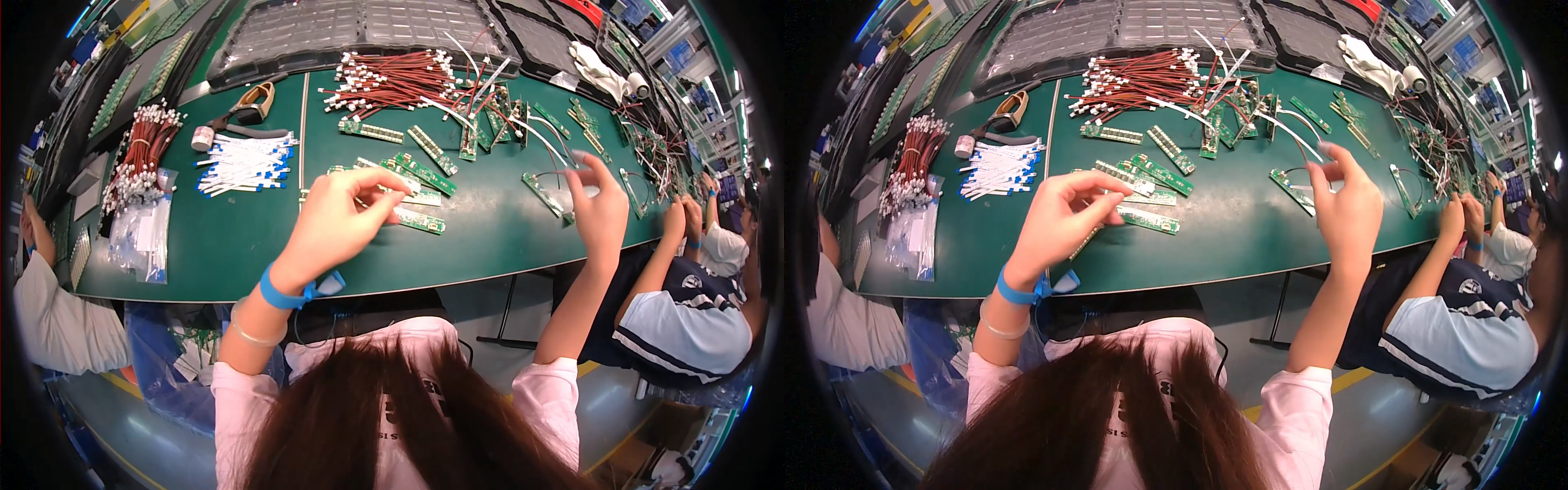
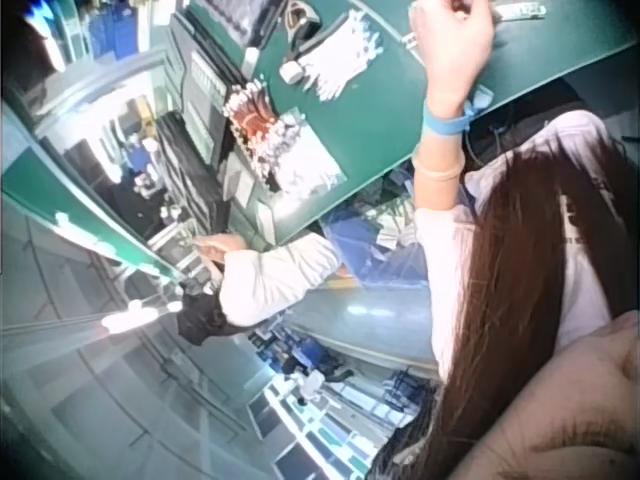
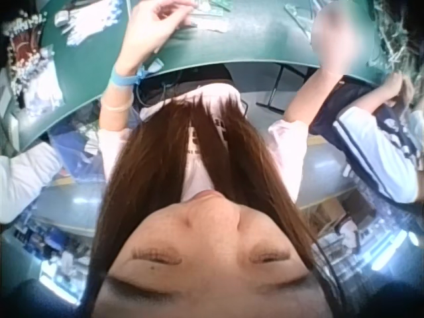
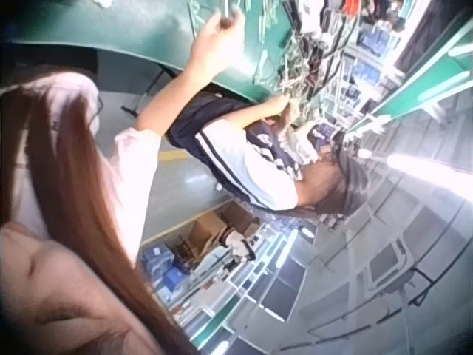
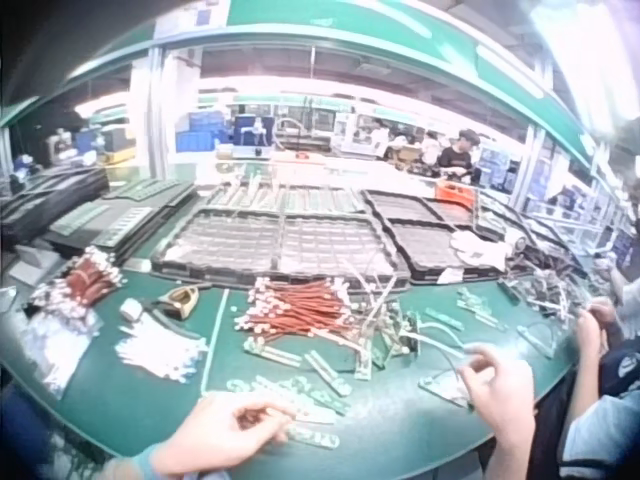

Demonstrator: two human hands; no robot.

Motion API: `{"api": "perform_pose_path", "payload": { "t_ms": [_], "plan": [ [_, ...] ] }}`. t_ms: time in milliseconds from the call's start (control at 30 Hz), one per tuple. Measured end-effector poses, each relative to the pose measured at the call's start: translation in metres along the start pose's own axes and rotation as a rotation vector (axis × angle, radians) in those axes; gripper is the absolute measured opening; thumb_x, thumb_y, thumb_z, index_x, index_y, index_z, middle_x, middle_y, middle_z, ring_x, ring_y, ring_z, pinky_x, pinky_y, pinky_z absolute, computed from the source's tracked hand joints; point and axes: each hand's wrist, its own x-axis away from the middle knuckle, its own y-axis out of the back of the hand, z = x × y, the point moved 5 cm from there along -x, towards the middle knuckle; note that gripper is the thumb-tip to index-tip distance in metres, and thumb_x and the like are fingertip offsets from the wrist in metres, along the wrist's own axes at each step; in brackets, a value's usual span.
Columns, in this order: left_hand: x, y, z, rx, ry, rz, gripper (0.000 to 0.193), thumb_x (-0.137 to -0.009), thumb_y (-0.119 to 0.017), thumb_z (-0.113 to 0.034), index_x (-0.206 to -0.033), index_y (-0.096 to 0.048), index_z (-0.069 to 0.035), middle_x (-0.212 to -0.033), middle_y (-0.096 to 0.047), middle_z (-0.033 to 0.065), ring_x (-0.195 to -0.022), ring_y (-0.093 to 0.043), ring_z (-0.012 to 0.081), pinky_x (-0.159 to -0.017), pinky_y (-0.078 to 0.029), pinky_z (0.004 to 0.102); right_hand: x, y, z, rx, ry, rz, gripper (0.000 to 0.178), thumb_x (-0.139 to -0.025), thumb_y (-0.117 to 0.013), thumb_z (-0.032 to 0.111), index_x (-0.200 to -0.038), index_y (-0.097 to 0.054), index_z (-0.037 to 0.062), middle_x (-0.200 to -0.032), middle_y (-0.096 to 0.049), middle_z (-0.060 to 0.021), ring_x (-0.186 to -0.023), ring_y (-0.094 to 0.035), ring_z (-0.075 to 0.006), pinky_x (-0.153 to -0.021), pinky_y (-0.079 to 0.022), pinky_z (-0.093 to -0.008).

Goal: The person assembles electronic components by connecting wires to circuit boards and securing them with zip ties by hand.

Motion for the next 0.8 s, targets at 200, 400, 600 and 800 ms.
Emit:
{"api": "perform_pose_path", "payload": {
  "t_ms": [200,400,600,800],
  "plan": [
    [-0.01,0.02,0.001,-0.403,-0.14,-0.143,0.014,-0.071,-0.054,-0.011,-0.08,-0.062,-0.004,-0.062,-0.059,0.0106,-0.056,-0.056,0.0227,-0.055,-0.044,0.0302,-0.017,-0.041,0.081,-0.251,0.453,-0.133,0.015,-0.07,-0.063,0.014,-0.084,-0.062,0.0094,-0.069,-0.055,-0.0054,-0.065,-0.053,-0.0192,-0.058,-0.041,-0.0289],
    [0.011,0.03,-0.008,-0.791,-0.376,-0.207,0.015,-0.067,-0.062,-0.013,-0.077,-0.057,-0.003,-0.066,-0.053,0.0086,-0.064,-0.052,0.0236,-0.056,-0.042,0.0322,-0.043,-0.078,0.101,0.117,0.434,-0.263,0.02,-0.073,-0.058,0.026,-0.083,-0.06,0.0086,-0.075,-0.057,-0.0055,-0.075,-0.054,-0.0214,-0.065,-0.043,-0.0337],
    [0.043,0.013,0.006,-0.881,-0.269,-0.175,0.023,-0.063,-0.065,-0.017,-0.07,-0.048,-0.002,-0.069,-0.05,0.01,-0.07,-0.051,0.0264,-0.059,-0.041,0.0351,-0.077,-0.085,0.081,0.214,0.046,0.102,0.031,-0.071,-0.057,0.036,-0.075,-0.062,0.0062,-0.069,-0.061,-0.0113,-0.067,-0.06,-0.0266,-0.062,-0.047,-0.0349],
    [0.043,0.013,0.019,-0.751,-0.263,-0.217,0.018,-0.064,-0.062,-0.007,-0.074,-0.047,-0.003,-0.068,-0.049,0.0092,-0.068,-0.05,0.0261,-0.06,-0.041,0.0348,-0.067,-0.057,0.072,-0.791,0.121,0.017,0.02,-0.08,-0.053,0.014,-0.082,-0.062,-0.0037,-0.072,-0.063,-0.0076,-0.067,-0.057,-0.0092,-0.062,-0.044,-0.0225]
  ]
}}
